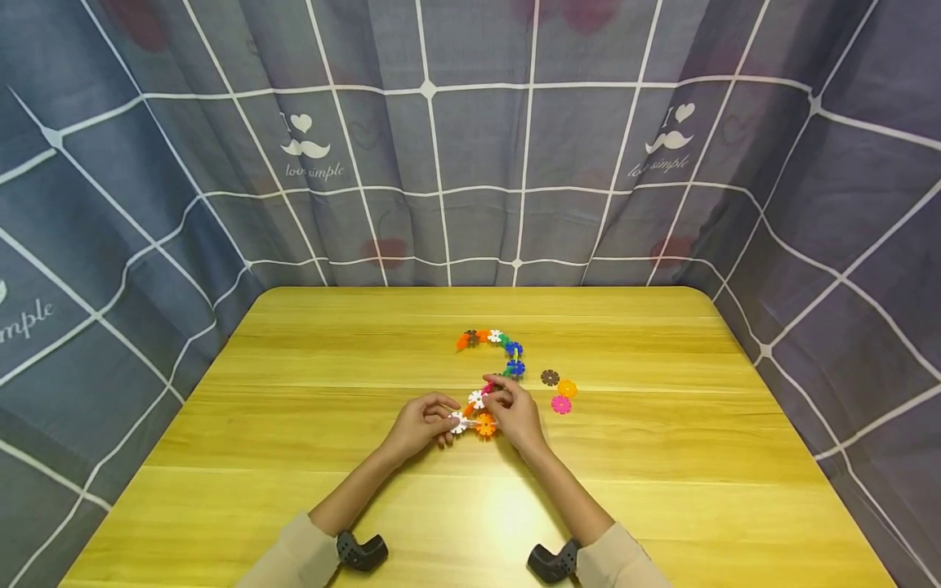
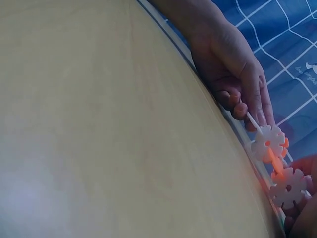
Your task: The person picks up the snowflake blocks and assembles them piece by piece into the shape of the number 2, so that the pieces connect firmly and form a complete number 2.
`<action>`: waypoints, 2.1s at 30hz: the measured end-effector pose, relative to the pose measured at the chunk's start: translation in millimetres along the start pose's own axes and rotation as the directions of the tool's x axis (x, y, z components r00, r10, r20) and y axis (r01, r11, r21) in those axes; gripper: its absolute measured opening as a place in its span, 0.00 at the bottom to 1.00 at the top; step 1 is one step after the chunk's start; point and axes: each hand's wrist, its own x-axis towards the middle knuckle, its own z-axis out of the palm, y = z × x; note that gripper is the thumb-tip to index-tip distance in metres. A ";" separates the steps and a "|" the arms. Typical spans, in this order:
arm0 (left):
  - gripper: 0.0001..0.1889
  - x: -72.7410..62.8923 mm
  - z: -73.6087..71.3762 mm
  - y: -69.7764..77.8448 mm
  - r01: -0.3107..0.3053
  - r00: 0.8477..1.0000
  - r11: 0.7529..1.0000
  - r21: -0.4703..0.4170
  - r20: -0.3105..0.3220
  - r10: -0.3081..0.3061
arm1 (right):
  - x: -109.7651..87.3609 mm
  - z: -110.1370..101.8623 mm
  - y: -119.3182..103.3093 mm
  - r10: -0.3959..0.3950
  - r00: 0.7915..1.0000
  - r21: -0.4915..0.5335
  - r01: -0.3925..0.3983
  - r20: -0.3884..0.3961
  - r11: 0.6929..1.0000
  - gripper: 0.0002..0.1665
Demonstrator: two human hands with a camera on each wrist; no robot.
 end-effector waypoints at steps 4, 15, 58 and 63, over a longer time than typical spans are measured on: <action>0.12 -2.8 1.7 6.3 -0.013 1.000 0.999 -0.029 -0.010 0.012 | -1.9 1.4 0.2 -0.040 0.999 -0.081 0.039 -0.008 0.996 0.20; 0.11 -13.1 7.1 30.8 -0.029 0.999 0.999 -0.034 -0.016 0.029 | -6.8 4.2 -5.0 -0.033 0.998 -0.091 0.038 0.059 0.995 0.29; 0.13 -22.1 40.7 38.4 0.026 0.945 0.972 -0.232 -0.312 -0.099 | -4.3 0.5 -10.9 0.032 0.994 0.290 -0.062 0.109 0.955 0.32; 0.11 -22.4 42.7 37.4 0.002 0.931 0.962 -0.272 -0.351 -0.102 | -4.1 2.5 -12.0 0.040 0.991 0.284 -0.075 0.129 0.956 0.31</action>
